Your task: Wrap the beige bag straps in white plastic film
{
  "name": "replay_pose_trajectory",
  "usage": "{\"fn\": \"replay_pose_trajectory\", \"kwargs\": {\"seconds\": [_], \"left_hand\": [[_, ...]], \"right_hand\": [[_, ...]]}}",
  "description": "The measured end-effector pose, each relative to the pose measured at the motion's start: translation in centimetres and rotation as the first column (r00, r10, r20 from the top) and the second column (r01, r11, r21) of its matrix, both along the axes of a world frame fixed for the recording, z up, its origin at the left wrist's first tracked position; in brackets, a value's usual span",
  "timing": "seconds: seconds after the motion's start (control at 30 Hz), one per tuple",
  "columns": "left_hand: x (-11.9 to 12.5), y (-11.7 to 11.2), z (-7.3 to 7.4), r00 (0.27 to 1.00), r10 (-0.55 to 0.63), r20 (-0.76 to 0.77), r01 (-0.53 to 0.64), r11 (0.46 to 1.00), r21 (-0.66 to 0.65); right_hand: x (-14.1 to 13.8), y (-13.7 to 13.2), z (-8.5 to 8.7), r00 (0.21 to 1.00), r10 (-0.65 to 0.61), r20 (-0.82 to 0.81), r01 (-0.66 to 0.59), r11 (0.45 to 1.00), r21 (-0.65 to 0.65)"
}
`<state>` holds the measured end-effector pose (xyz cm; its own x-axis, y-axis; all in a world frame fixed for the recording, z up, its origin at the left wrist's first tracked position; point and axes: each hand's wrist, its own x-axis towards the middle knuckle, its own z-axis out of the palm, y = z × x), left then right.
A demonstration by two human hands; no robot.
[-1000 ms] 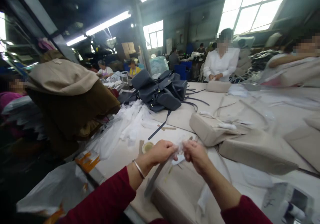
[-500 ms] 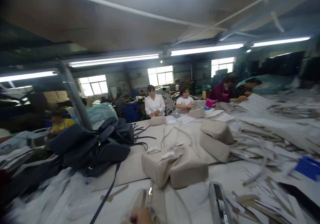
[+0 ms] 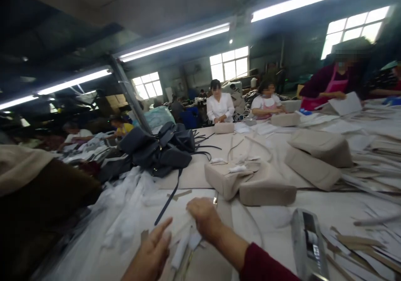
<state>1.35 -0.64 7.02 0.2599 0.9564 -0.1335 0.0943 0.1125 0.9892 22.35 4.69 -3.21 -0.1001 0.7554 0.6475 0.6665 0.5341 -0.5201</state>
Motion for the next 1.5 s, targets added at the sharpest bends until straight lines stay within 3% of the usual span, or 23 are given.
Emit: {"fn": "replay_pose_trajectory", "kwargs": {"seconds": [0.07,0.17,0.37,0.53,0.63,0.77,0.87,0.97,1.03,1.1,1.17,1.23,1.3,1.37,1.43,1.5], "left_hand": [[-1.6,0.3,1.9,0.992,0.068,0.105,-0.064,0.997,-0.044],[-3.6,1.2,3.8,0.956,0.137,0.260,-0.143,0.990,0.005],[-4.5,1.8,3.4,0.915,0.200,0.351,-0.247,0.964,0.095],[-4.7,1.4,4.7,0.834,0.340,0.434,-0.442,0.883,0.159],[-4.3,1.3,5.4,0.813,0.378,0.443,-0.485,0.860,0.157],[-4.0,1.8,5.8,0.849,0.368,0.380,-0.444,0.886,0.135],[-4.3,2.9,6.0,0.884,0.328,0.334,-0.401,0.899,0.177],[-4.7,4.3,5.7,0.912,0.352,0.212,-0.402,0.868,0.290],[-5.1,5.4,4.4,0.926,0.377,0.030,-0.361,0.857,0.367],[-5.3,6.7,1.6,0.928,0.306,-0.215,-0.218,0.909,0.355],[-5.2,7.9,-2.9,0.896,0.127,-0.426,-0.026,0.972,0.233],[-4.7,8.7,-8.4,0.843,-0.030,-0.538,0.100,0.990,0.102],[-4.2,9.1,-13.8,0.772,-0.148,-0.618,0.214,0.976,0.033],[-4.0,9.3,-17.7,0.703,-0.237,-0.670,0.348,0.937,0.034],[-4.3,9.3,-19.2,0.638,-0.258,-0.726,0.420,0.906,0.047],[-4.7,9.2,-18.1,0.602,-0.124,-0.789,0.396,0.904,0.160]], "right_hand": [[2.2,2.0,-0.8,0.993,-0.070,-0.092,0.057,0.988,-0.143],[4.4,4.2,-2.9,0.990,-0.071,-0.124,0.031,0.954,-0.299],[3.2,5.4,-8.6,0.997,-0.070,-0.027,0.042,0.817,-0.575],[3.4,5.4,-11.7,0.993,-0.019,0.119,0.096,0.730,-0.677],[3.6,5.3,-12.4,0.975,-0.003,0.223,0.157,0.718,-0.678],[3.0,5.0,-12.6,0.938,0.003,0.346,0.231,0.737,-0.635],[2.9,4.8,-11.9,0.933,0.042,0.356,0.204,0.755,-0.623],[4.9,4.1,-10.4,0.955,0.043,0.294,0.154,0.774,-0.614],[7.6,3.2,-9.4,0.972,-0.020,0.236,0.164,0.776,-0.609],[10.5,1.6,-8.8,0.980,-0.087,0.178,0.183,0.743,-0.644],[12.8,-0.2,-8.8,0.988,-0.102,0.120,0.157,0.680,-0.716],[13.7,-2.0,-9.1,0.994,-0.093,0.053,0.099,0.619,-0.779],[13.5,-3.3,-9.4,0.993,-0.116,-0.021,0.051,0.584,-0.810],[12.9,-4.1,-8.8,0.981,-0.169,-0.094,0.019,0.566,-0.824],[12.4,-4.7,-6.9,0.965,-0.198,-0.175,-0.037,0.555,-0.831],[11.9,-5.5,-3.5,0.921,-0.156,-0.357,-0.219,0.549,-0.806]]}}
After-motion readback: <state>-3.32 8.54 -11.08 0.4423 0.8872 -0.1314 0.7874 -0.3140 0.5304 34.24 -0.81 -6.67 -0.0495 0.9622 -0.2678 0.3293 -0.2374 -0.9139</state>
